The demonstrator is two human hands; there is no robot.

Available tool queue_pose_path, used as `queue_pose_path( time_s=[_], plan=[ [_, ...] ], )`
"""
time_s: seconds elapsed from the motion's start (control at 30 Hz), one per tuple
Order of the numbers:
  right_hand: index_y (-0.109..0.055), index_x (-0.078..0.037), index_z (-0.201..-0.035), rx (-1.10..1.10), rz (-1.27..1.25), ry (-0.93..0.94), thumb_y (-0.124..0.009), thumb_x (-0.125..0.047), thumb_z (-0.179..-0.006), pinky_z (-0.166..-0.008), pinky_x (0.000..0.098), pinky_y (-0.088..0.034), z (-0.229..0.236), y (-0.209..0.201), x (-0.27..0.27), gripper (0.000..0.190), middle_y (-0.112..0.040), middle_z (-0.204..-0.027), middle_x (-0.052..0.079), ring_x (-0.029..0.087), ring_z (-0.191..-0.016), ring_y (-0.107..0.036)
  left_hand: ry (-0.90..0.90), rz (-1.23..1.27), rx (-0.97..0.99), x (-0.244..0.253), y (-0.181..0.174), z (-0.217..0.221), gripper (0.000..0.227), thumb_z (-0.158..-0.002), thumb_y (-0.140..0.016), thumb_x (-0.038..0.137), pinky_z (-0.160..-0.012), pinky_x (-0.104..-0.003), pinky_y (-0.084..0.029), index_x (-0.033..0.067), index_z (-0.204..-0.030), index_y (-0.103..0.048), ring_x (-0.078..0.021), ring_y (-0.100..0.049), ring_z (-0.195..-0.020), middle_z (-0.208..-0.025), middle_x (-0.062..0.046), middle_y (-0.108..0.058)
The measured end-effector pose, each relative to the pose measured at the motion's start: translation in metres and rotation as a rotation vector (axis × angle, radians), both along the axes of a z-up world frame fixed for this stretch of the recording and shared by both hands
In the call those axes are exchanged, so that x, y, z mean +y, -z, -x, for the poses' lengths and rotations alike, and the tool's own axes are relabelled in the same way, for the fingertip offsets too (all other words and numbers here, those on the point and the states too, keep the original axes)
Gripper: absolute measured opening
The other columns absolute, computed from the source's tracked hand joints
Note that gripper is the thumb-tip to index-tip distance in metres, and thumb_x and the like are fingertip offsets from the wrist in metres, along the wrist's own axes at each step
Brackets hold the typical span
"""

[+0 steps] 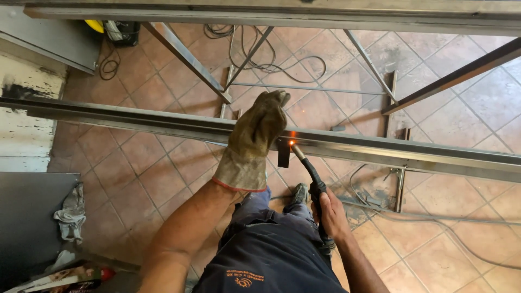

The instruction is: Welding metal beams together to construct a frame.

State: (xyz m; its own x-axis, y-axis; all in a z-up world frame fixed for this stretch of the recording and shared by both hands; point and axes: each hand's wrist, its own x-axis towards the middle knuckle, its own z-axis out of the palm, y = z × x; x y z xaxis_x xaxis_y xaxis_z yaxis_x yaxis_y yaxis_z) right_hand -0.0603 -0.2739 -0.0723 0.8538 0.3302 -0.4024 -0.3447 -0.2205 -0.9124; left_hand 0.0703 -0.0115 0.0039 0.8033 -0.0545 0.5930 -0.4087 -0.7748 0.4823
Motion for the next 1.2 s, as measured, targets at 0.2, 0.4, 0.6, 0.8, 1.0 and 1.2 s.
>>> queue_pose_path(
  time_s=[0.2, 0.4, 0.6, 0.8, 1.0, 1.2],
  plan=[
    [-0.058, -0.008, -0.099, 0.071, 0.068, -0.009, -0.031, -0.046, -0.105, -0.050, 0.0340, -0.043, -0.002, -0.002, 0.003, 0.047, -0.059, -0.059, 0.006, 0.017, -0.048, -0.053, 0.467, 0.120, -0.088, -0.027, -0.034, 0.014, 0.053, -0.110, -0.063, 0.023, -0.136, -0.048, -0.022, 0.0046, -0.154, -0.039, -0.0231, -0.063, -0.136, -0.145, -0.009, -0.062],
    [-0.059, -0.010, -0.099, 0.139, 0.119, 0.042, -0.032, -0.037, -0.106, -0.051, 0.0334, -0.047, 0.006, 0.000, 0.010, 0.039, -0.060, -0.063, 0.006, 0.018, -0.052, -0.055, 0.423, -0.254, -0.019, -0.058, -0.036, 0.016, 0.049, -0.104, -0.053, 0.045, -0.105, -0.059, -0.049, -0.0006, -0.116, -0.065, -0.0353, -0.065, -0.094, -0.107, -0.017, -0.072],
    [-0.056, -0.011, -0.090, 0.032, 0.361, -0.003, -0.029, -0.052, -0.101, -0.057, 0.0402, -0.046, 0.014, -0.004, 0.018, 0.050, -0.064, -0.060, 0.005, 0.022, -0.055, -0.060, 0.437, -0.287, -0.121, -0.060, -0.047, 0.016, 0.035, -0.102, -0.060, 0.037, -0.096, -0.050, -0.050, 0.0025, -0.105, -0.064, -0.0318, -0.061, -0.086, -0.096, -0.013, -0.067],
    [-0.056, -0.011, -0.098, -0.001, 0.414, -0.024, -0.029, -0.055, -0.100, -0.065, 0.0438, -0.050, 0.019, 0.011, 0.017, 0.052, -0.073, -0.069, 0.012, 0.029, -0.065, -0.070, 0.428, -0.308, -0.138, -0.058, -0.056, 0.019, 0.027, -0.102, -0.062, 0.030, -0.100, -0.050, -0.050, 0.0037, -0.105, -0.060, -0.0306, -0.058, -0.085, -0.096, -0.011, -0.062],
    [-0.056, -0.013, -0.101, -0.047, 0.451, -0.033, -0.029, -0.058, -0.099, -0.062, 0.0461, -0.046, 0.020, 0.008, 0.019, 0.053, -0.072, -0.071, 0.010, 0.030, -0.065, -0.066, 0.454, -0.293, -0.102, -0.056, -0.047, 0.018, 0.039, -0.101, -0.064, 0.039, -0.105, -0.055, -0.049, 0.0030, -0.114, -0.063, -0.0327, -0.061, -0.092, -0.105, -0.013, -0.065],
    [-0.061, -0.013, -0.090, 0.066, 0.231, 0.094, -0.039, -0.038, -0.100, -0.062, 0.0348, -0.047, 0.015, -0.009, 0.007, 0.035, -0.063, -0.056, 0.005, 0.019, -0.054, -0.060, 0.439, -0.023, -0.007, -0.044, -0.055, 0.027, 0.039, -0.104, -0.060, 0.035, -0.118, -0.055, -0.040, 0.0016, -0.123, -0.063, -0.0363, -0.066, -0.108, -0.119, -0.012, -0.068]
  ],
)
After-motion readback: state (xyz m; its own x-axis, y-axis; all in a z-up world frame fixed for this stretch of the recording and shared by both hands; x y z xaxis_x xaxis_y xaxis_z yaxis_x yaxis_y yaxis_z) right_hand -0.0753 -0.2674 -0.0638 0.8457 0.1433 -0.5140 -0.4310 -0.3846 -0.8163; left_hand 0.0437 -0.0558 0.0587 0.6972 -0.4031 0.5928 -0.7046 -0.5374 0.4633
